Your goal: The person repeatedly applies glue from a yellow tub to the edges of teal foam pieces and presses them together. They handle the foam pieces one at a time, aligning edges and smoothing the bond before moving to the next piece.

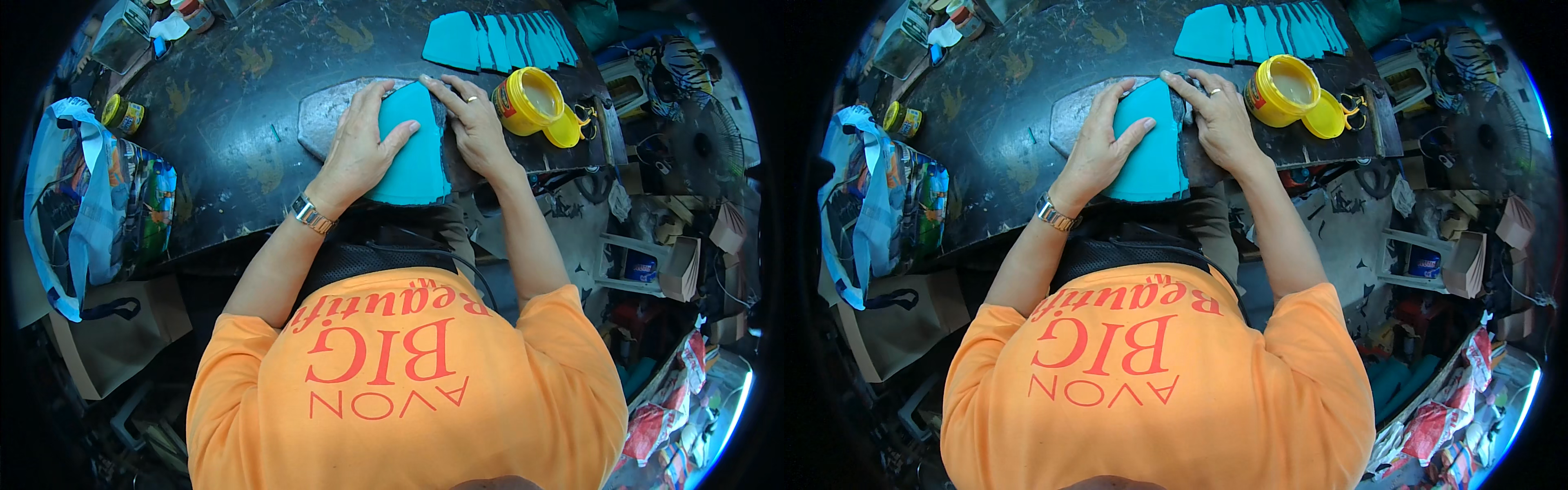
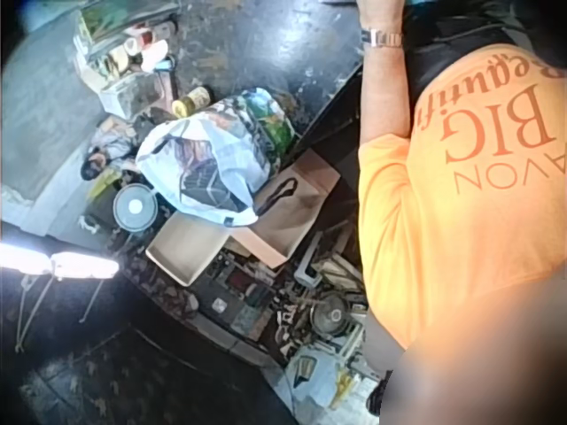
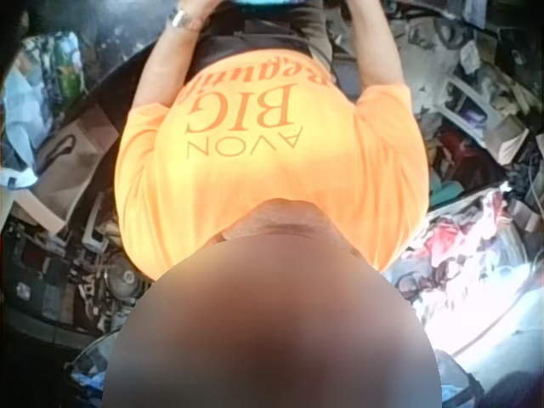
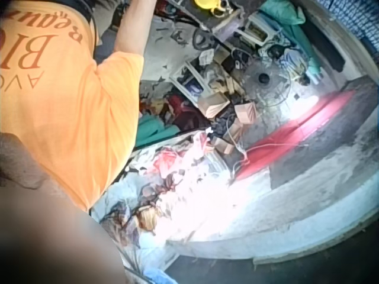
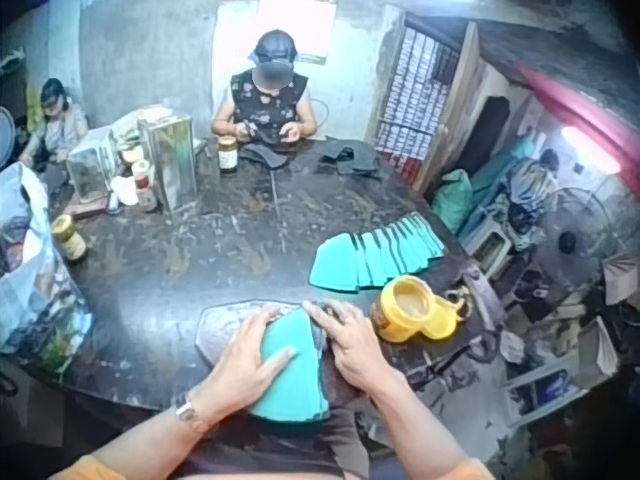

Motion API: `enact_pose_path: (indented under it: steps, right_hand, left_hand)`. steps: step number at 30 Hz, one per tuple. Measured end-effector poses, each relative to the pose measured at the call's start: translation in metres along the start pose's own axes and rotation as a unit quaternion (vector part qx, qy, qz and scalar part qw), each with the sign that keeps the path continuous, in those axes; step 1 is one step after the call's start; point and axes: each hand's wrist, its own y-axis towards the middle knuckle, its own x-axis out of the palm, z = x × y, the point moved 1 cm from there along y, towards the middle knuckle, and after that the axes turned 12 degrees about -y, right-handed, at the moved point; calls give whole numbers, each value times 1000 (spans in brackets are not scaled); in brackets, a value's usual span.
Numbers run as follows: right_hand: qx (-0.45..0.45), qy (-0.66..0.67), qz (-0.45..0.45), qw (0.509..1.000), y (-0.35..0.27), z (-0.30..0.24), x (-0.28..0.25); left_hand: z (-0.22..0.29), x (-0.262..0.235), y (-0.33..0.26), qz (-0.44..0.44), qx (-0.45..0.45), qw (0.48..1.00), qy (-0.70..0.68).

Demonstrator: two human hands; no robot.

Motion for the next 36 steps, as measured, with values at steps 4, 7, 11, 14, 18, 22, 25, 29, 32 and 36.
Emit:
enact_pose_path:
  steps: [4,7,11,14,18,22,25,29,32,36]
  right_hand:
    - [-25,30,-35,999,-18,-4,-12]
    - [-38,28,-39,998,-32,-9,-18]
    - [-41,62,-27,997,-47,-13,-21]
    - [-33,129,-18,991,-50,-11,-25]
    - [64,295,-10,953,-41,-7,-24]
    - [44,158,12,986,-14,-9,-9]
    - [52,112,18,992,3,-10,1]
    - [56,119,-11,991,6,-8,2]
    - [42,108,-19,993,-8,-13,-2]
    - [14,54,-37,998,-38,-20,-17]
  left_hand:
    - [0,-2,0,-21,-16,1000,8]
    - [1,-2,0,-29,-32,999,-2]
    - [2,-2,0,-23,-46,998,-24]
    - [3,-2,0,-23,-38,999,-16]
    - [4,-2,1,-27,-47,998,-21]
    - [5,-3,1,-28,-47,998,-22]
    - [6,-3,1,-26,-41,999,-20]
    - [7,-3,0,-10,-68,997,-44]
    - [9,-4,-1,-4,-89,996,-32]
    - [5,-3,-2,-10,-106,994,-31]
